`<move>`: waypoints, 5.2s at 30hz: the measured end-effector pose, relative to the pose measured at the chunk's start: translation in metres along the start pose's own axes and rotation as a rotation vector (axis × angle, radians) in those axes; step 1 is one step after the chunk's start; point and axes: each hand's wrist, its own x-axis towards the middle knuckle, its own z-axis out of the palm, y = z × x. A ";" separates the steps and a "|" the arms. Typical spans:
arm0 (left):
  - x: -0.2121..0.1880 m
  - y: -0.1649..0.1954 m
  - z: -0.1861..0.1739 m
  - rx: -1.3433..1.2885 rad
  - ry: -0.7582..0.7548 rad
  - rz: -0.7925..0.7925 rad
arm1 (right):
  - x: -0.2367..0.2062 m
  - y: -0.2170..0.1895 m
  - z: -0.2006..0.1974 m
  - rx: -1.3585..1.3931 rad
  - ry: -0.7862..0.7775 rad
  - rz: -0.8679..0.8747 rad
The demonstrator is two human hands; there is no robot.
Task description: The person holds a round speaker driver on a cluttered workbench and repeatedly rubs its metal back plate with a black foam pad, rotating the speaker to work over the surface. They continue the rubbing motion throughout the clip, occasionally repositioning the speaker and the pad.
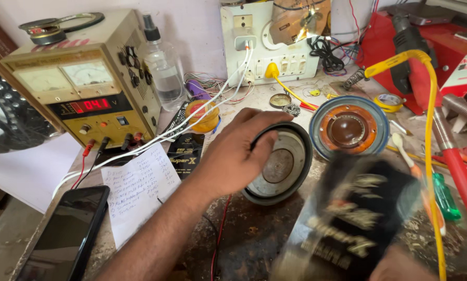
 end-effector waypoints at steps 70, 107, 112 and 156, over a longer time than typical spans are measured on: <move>0.004 -0.017 -0.028 -0.024 -0.231 -0.089 | 0.013 -0.040 -0.009 -0.629 0.630 -0.793; 0.002 -0.016 -0.021 0.088 -0.163 0.054 | 0.034 -0.076 -0.007 -1.097 0.459 -0.419; 0.001 -0.014 -0.023 0.084 -0.187 -0.058 | 0.018 -0.066 -0.003 -0.916 0.304 0.044; 0.005 -0.008 -0.032 -0.165 -0.266 -0.307 | 0.013 -0.013 -0.010 -0.329 0.541 -0.294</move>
